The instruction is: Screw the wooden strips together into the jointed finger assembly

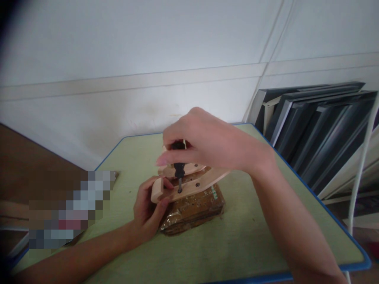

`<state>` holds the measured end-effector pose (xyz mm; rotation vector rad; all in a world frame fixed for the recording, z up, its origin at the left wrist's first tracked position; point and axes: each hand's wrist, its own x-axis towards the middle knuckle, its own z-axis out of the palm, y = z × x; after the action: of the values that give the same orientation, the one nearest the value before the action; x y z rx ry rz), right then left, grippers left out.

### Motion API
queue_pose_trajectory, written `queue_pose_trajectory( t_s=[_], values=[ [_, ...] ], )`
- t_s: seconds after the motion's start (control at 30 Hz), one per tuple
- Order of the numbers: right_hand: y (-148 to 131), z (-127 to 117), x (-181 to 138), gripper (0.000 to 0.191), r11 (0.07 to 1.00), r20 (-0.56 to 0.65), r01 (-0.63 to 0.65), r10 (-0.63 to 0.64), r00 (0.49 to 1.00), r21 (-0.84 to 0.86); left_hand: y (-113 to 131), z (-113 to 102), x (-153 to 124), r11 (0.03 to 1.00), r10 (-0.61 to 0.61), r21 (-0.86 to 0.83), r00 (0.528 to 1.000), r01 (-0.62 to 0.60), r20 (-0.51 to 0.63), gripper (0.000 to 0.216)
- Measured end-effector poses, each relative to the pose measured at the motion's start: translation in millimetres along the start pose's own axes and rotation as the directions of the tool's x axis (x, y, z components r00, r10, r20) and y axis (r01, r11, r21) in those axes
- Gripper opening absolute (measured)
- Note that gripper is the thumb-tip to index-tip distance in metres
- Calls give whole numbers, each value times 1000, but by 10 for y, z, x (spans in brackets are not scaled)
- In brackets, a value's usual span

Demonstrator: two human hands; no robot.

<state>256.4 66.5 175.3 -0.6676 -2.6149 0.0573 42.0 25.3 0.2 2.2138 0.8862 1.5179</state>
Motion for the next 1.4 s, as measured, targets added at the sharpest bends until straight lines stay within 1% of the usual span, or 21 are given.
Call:
queue_pose_trajectory(
  t_s=[0.07,0.1,0.2,0.33,0.5,0.73,0.97,1.1,1.27,1.4],
  values=[
    [3,-26,-16,26,996,32,58,-60,998,68,-3,-1,-3,1000,2,8,1000,-2,2,42],
    [0,-44,-26,25,993,48,72,-77,996,98,-3,-3,-3,1000,1,11,1000,-2,3,42],
    [-24,-105,-57,27,985,90,69,-84,992,156,-8,-13,-12,1000,-9,8,1000,9,9,42],
    [-30,-151,-83,29,988,97,65,-79,992,143,-20,-23,-30,1000,-13,-14,1000,13,-2,42],
    [-4,-156,-100,28,992,98,45,-57,994,121,-12,-29,-13,1000,8,11,1000,-8,3,40],
    [-28,-205,-119,32,982,126,76,-98,987,170,-18,-43,-24,1000,-1,27,1000,1,7,41],
    [-27,-201,-124,28,986,116,97,-114,987,138,-8,-39,-26,1000,-16,9,1000,16,-1,40],
    [-30,-185,-108,28,984,114,58,-78,990,167,-8,-38,-17,1000,-5,4,1000,4,13,41],
    [-21,-175,-84,28,979,112,73,-95,989,190,-20,-32,-17,1000,8,2,1000,-8,9,41],
    [2,-176,-88,24,984,97,53,-71,993,172,-21,-23,-22,1000,-2,-8,1000,2,-4,39]
  ],
)
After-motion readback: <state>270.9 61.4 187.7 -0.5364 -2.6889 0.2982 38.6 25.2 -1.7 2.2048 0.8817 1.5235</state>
